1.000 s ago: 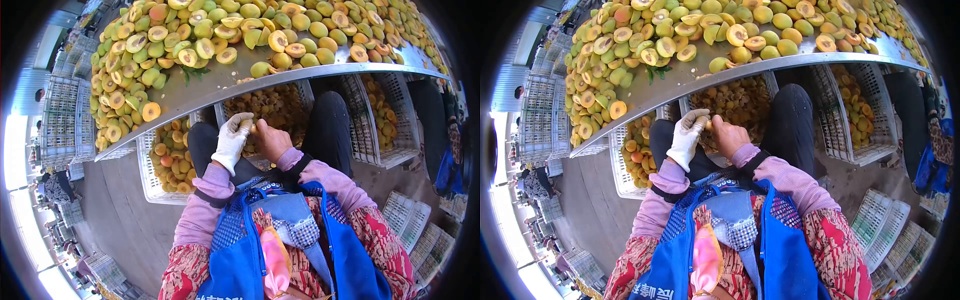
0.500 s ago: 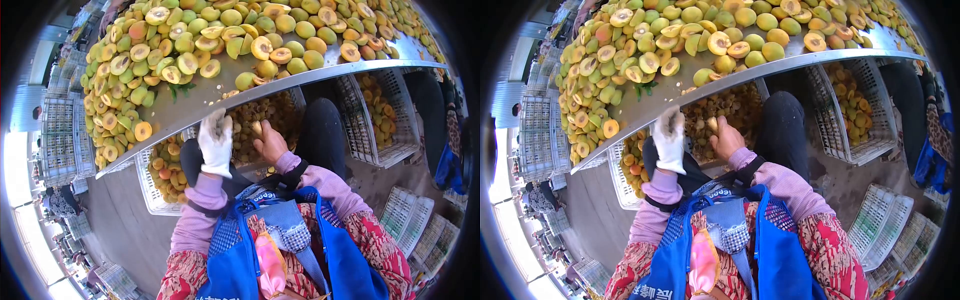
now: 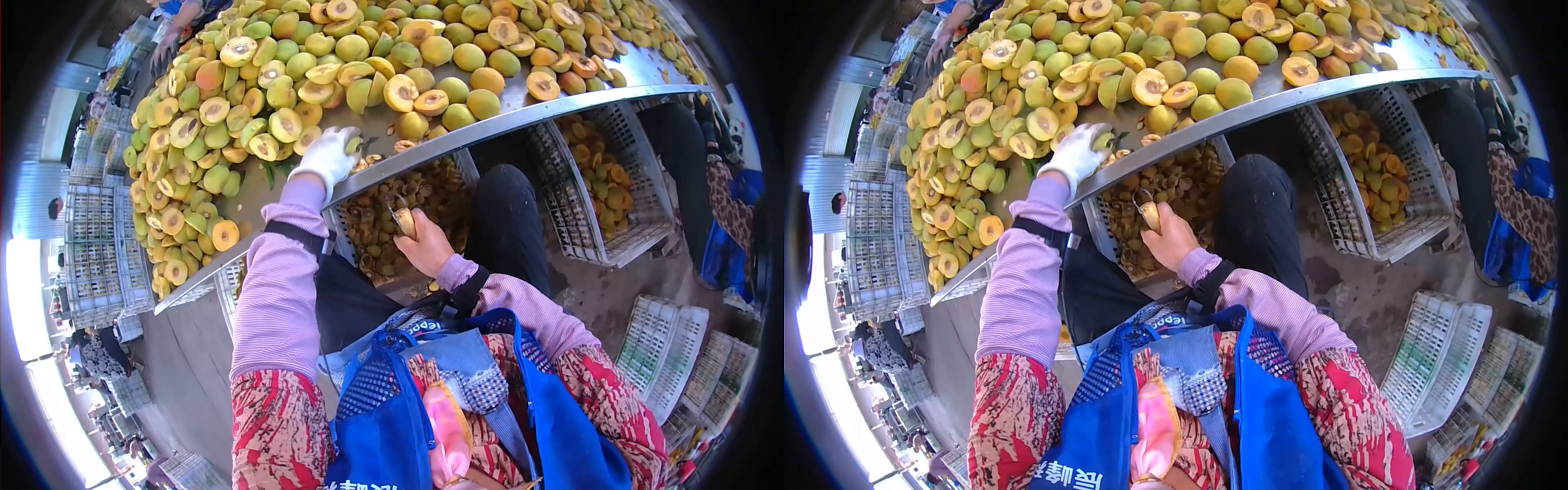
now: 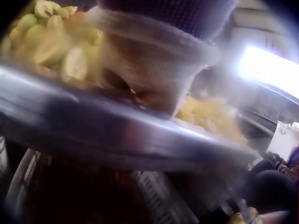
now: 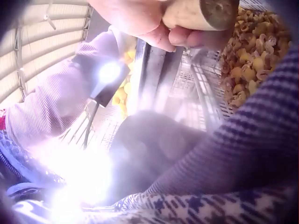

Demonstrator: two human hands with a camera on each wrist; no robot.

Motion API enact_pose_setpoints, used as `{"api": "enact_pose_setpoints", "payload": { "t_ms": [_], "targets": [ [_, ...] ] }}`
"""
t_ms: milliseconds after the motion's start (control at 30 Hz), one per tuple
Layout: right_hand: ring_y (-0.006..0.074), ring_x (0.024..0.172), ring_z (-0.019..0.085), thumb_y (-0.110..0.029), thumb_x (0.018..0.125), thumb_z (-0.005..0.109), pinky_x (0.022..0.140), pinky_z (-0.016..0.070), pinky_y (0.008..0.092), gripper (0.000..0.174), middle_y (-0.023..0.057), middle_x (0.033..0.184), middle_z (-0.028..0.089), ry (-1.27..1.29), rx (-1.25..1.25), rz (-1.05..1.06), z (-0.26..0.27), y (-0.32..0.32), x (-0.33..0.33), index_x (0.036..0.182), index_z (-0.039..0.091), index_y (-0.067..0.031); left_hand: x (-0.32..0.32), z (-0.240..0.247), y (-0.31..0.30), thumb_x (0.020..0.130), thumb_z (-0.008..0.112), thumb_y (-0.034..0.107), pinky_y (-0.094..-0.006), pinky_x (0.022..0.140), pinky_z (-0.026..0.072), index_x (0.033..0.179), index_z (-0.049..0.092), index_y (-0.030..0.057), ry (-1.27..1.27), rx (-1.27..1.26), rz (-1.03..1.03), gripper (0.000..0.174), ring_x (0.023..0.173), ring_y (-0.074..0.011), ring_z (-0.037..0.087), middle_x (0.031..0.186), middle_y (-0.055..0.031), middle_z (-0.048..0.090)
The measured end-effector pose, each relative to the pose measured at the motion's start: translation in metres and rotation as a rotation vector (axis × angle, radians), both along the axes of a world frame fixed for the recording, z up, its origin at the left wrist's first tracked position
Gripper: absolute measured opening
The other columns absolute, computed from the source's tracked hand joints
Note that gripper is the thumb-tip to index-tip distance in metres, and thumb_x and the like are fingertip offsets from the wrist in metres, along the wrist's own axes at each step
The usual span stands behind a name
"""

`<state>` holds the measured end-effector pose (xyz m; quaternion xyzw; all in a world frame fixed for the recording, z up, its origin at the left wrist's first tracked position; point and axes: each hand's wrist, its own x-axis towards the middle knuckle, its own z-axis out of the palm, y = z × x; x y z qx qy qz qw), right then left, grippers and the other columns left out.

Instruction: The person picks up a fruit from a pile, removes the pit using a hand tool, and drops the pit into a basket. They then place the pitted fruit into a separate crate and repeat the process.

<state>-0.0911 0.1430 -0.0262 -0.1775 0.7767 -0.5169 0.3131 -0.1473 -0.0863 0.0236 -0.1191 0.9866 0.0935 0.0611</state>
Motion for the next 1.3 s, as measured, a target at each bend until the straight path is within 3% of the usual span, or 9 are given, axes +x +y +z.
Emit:
{"api": "enact_pose_setpoints", "payload": {
  "t_ms": [167, 300, 500, 600, 867, 967, 1100, 1167, 1300],
  "targets": [
    [0.0336, 0.073, 0.059, -0.023, 0.079, 0.060, 0.065, 0.0465, 0.0391, 0.036, 0.0189, 0.082, 0.058, -0.147, -0.120, -0.055, -0.011, -0.006, 0.009, 0.101, 0.042, -0.0016, 0.018, 0.007, -0.002, 0.073, 0.065, 0.018, -0.0338, 0.086, 0.0445, 0.116, 0.055, 0.0100, 0.168, 0.236, 0.202, 0.045, 0.095, -0.0280, 0.058, 0.104, -0.0146, 0.060],
    [0.0111, 0.042, 0.045, -0.022, 0.084, 0.056, 0.035, 0.0372, 0.0258, 0.027, 0.0041, 0.065, 0.047, -0.438, -0.316, -0.057, 0.022, 0.001, 0.010, 0.101, 0.041, -0.0075, 0.058, 0.024, -0.002, 0.085, 0.050, 0.021, -0.0349, 0.061, 0.0505, 0.107, 0.051, 0.0042, 0.518, 1.863, 0.574, 0.027, 0.077, -0.0251, 0.060, 0.089, -0.0117, 0.060],
    [0.0176, 0.045, 0.050, -0.022, 0.084, 0.057, 0.040, 0.0409, 0.0316, 0.028, 0.0080, 0.064, 0.050, -0.419, -0.331, 0.013, 0.035, -0.005, 0.011, 0.100, 0.040, -0.0055, 0.126, 0.026, 0.053, 0.090, 0.032, 0.053, -0.0345, 0.059, 0.0514, 0.113, 0.049, 0.0034, 0.476, 2.148, 0.549, 0.057, 0.078, -0.0274, 0.062, 0.098, -0.0179, 0.061],
    [0.0389, 0.083, 0.056, -0.025, 0.082, 0.059, 0.073, 0.0434, 0.0422, 0.038, 0.0260, 0.084, 0.056, 0.128, -0.294, 0.128, 0.039, -0.010, 0.021, 0.103, 0.038, 0.0002, 0.148, -0.001, 0.067, 0.092, 0.030, 0.050, -0.0378, 0.068, 0.0522, 0.111, 0.050, 0.0053, 0.613, 2.085, 0.658, 0.052, 0.082, -0.0291, 0.061, 0.096, -0.0175, 0.061],
    [0.0402, 0.082, 0.056, -0.023, 0.084, 0.058, 0.072, 0.0445, 0.0406, 0.038, 0.0252, 0.087, 0.056, 0.129, 0.006, 0.350, 0.036, -0.014, 0.027, 0.107, 0.039, -0.0001, 0.144, -0.027, 0.094, 0.093, 0.041, 0.027, -0.0424, 0.084, 0.0484, 0.118, 0.042, 0.0021, 0.817, 1.980, 0.580, 0.036, 0.092, -0.0316, 0.059, 0.102, -0.0186, 0.058],
    [0.0405, 0.082, 0.056, -0.024, 0.081, 0.059, 0.072, 0.0444, 0.0420, 0.036, 0.0246, 0.087, 0.057, -0.168, -0.085, 0.159, 0.029, -0.013, 0.019, 0.103, 0.041, -0.0014, 0.144, -0.028, 0.090, 0.092, 0.045, 0.027, -0.0385, 0.081, 0.0498, 0.117, 0.045, 0.0017, 0.755, 1.919, 0.613, 0.035, 0.092, -0.0282, 0.059, 0.103, -0.0160, 0.058],
    [0.0412, 0.086, 0.054, -0.021, 0.082, 0.059, 0.073, 0.0431, 0.0415, 0.032, 0.0239, 0.090, 0.057, 0.167, -0.216, 0.041, 0.015, -0.016, 0.009, 0.101, 0.043, -0.0015, 0.151, -0.023, 0.088, 0.091, 0.047, 0.021, -0.0310, 0.082, 0.0485, 0.108, 0.054, 0.0000, 0.553, 1.787, 0.768, 0.028, 0.095, -0.0233, 0.058, 0.104, -0.0130, 0.058],
    [0.0311, 0.072, 0.058, -0.020, 0.083, 0.058, 0.061, 0.0460, 0.0367, 0.029, 0.0181, 0.085, 0.058, 0.237, -0.266, 0.060, 0.004, -0.016, 0.002, 0.101, 0.044, -0.0028, 0.153, -0.034, 0.087, 0.090, 0.046, 0.015, -0.0300, 0.082, 0.0481, 0.111, 0.051, -0.0014, 0.590, 1.797, 0.581, 0.027, 0.094, -0.0228, 0.058, 0.104, -0.0125, 0.058],
    [0.0033, 0.047, 0.044, -0.020, 0.083, 0.058, 0.037, 0.0348, 0.0191, 0.023, 0.0020, 0.073, 0.052, -0.508, -0.438, -0.040, 0.024, -0.017, -0.007, 0.099, 0.047, -0.0067, 0.148, -0.024, 0.089, 0.083, 0.050, 0.002, -0.0335, 0.084, 0.0470, 0.110, 0.048, -0.0005, 0.544, 1.849, 0.788, 0.028, 0.094, -0.0224, 0.058, 0.103, -0.0117, 0.056]
  ]
}}
